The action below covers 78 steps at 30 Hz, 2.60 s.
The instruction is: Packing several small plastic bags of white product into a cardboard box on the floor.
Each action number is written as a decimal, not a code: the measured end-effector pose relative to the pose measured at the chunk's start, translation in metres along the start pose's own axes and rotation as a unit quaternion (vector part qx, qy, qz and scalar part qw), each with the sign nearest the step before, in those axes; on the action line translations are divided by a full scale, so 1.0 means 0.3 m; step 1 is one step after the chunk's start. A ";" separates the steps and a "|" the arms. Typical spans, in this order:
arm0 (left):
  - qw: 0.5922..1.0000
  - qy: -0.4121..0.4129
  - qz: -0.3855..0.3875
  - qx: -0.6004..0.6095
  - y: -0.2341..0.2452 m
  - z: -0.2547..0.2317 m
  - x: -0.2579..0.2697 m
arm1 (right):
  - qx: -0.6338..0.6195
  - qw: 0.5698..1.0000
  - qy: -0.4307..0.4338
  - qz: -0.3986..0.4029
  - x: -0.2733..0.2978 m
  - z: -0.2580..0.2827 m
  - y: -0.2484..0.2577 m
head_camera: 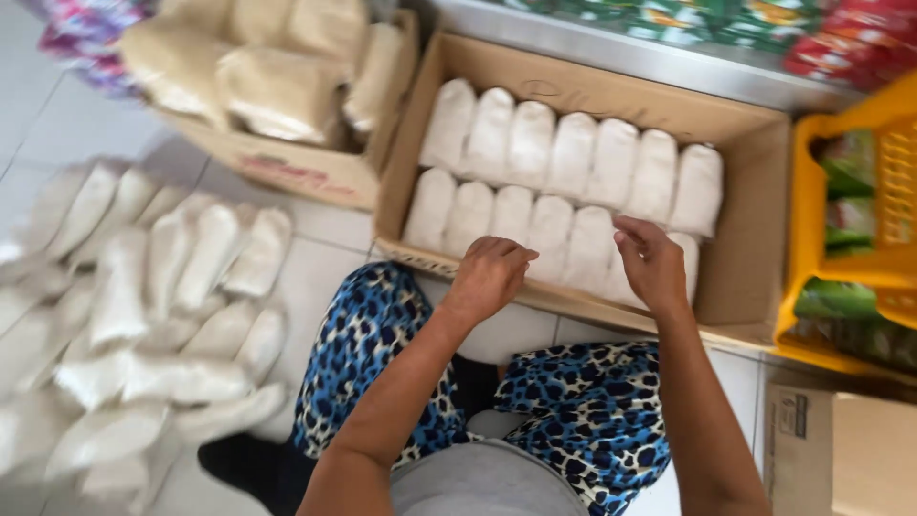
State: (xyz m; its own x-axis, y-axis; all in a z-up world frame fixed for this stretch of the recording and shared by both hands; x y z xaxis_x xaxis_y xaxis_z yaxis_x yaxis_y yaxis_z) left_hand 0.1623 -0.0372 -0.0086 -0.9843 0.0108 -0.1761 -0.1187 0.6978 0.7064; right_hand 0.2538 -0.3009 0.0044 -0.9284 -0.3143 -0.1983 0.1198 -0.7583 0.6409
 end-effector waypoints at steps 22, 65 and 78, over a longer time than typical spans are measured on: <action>0.931 0.208 -0.252 -0.161 0.458 0.611 0.835 | -0.338 0.861 0.106 0.365 0.291 0.758 -1.175; 0.866 0.314 -0.375 -0.100 0.714 0.460 0.898 | -0.309 0.827 0.118 0.454 0.335 0.871 -1.243; 0.869 0.371 -0.306 0.121 0.713 0.444 0.800 | -0.399 0.819 -0.032 0.412 0.322 0.757 -1.304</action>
State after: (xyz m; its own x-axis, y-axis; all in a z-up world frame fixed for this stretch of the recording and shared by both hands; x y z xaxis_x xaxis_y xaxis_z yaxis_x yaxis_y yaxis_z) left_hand -0.0820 0.2099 0.0088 -0.5706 -0.8169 0.0849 -0.7069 0.5411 0.4555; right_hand 0.0374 0.0952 -0.0972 -0.4310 -0.8954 0.1122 0.8822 -0.4442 -0.1563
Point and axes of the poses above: each hand's wrist, its own x-axis away from the middle knuckle, its own y-axis out of the back of the hand, z = x × y, the point moved 1 cm from there along -x, towards the middle knuckle, and after that the axes turned 10 degrees about y, right-handed, at the moved point
